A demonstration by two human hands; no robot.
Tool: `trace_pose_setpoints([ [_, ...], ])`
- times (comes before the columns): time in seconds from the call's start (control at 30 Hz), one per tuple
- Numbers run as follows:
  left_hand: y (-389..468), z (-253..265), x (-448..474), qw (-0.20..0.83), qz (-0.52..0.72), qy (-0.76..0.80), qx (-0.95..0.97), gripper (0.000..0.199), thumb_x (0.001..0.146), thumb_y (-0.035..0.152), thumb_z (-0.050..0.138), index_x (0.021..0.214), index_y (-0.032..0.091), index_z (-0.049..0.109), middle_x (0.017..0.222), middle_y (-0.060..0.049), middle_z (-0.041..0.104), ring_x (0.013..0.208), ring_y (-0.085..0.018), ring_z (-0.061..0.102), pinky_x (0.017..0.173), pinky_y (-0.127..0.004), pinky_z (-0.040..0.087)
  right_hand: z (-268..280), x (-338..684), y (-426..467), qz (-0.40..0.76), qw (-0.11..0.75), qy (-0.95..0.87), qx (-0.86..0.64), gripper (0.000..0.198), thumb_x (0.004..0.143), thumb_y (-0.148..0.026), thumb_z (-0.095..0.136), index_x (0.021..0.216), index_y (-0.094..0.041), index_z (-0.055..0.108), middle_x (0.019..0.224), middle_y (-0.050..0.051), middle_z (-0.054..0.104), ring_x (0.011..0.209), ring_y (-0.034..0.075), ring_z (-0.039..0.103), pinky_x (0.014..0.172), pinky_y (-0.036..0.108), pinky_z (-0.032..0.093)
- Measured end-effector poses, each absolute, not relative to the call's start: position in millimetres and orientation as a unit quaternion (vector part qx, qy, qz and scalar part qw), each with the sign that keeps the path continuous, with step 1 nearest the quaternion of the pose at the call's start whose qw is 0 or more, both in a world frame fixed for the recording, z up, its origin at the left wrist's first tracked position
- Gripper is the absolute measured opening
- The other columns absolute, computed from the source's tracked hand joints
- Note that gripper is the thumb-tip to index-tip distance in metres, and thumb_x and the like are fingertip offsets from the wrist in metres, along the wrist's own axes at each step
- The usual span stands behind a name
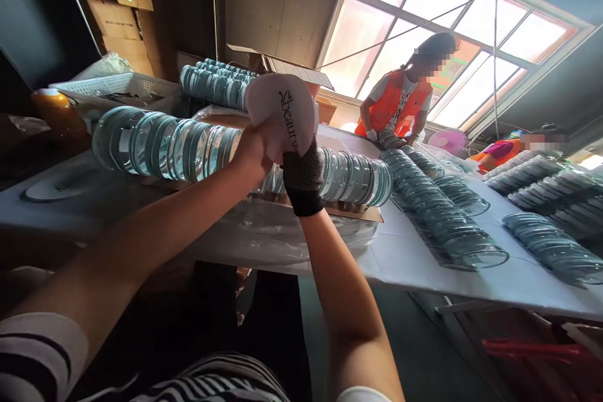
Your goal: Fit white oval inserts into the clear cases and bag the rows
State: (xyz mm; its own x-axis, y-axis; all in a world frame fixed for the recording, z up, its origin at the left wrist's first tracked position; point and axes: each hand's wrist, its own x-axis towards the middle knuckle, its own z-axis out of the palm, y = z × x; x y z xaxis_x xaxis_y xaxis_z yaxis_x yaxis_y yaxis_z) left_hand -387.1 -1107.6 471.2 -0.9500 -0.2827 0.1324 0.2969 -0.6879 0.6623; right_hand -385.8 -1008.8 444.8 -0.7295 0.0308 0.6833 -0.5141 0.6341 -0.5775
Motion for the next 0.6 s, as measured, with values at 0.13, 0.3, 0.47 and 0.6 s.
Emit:
trace_pose_setpoints([
  [0.13, -1129, 482, -395, 0.133, -0.932, -0.337, -0.023, 0.03, 0.09, 0.025, 0.067, 0.12, 0.019, 0.069, 0.109, -0.007, 0.078, 0.123, -0.028, 0.066, 0.103, -0.043, 0.053, 456, -370, -985, 0.418, 0.428, -0.801, -0.025, 0.047, 0.09, -0.035, 0.04, 0.123, -0.01, 0.062, 0.12, 0.021, 0.068, 0.108, 0.029, 0.067, 0.091, 0.043, 0.055],
  [0.3, -1171, 498, -430, 0.14, -0.93, -0.339, -0.023, 0.045, 0.093, 0.028, 0.066, 0.138, 0.025, 0.062, 0.121, -0.006, 0.076, 0.133, -0.028, 0.059, 0.108, -0.045, 0.05, 436, -290, -958, 0.267, 0.4, -0.877, 0.018, 0.049, 0.093, -0.042, 0.042, 0.128, -0.015, 0.062, 0.107, 0.018, 0.072, 0.088, 0.03, 0.07, 0.069, 0.04, 0.054],
  [0.47, -1175, 487, -445, 0.122, -0.925, -0.36, 0.005, 0.047, 0.093, 0.026, 0.064, 0.139, 0.02, 0.06, 0.123, -0.01, 0.075, 0.131, -0.029, 0.06, 0.11, -0.044, 0.049, 415, -273, -994, 0.193, 0.232, -0.949, 0.091, 0.047, 0.098, -0.036, 0.036, 0.136, -0.02, 0.058, 0.087, 0.011, 0.075, 0.069, 0.027, 0.07, 0.056, 0.032, 0.041],
  [0.6, -1175, 480, -444, 0.119, -0.931, -0.346, 0.003, 0.042, 0.093, 0.026, 0.065, 0.135, 0.021, 0.063, 0.124, -0.009, 0.074, 0.131, -0.028, 0.06, 0.109, -0.042, 0.049, 418, -317, -1034, 0.168, 0.191, -0.958, 0.129, 0.047, 0.098, -0.027, 0.036, 0.142, -0.019, 0.05, 0.091, 0.011, 0.075, 0.076, 0.026, 0.072, 0.059, 0.03, 0.04],
])
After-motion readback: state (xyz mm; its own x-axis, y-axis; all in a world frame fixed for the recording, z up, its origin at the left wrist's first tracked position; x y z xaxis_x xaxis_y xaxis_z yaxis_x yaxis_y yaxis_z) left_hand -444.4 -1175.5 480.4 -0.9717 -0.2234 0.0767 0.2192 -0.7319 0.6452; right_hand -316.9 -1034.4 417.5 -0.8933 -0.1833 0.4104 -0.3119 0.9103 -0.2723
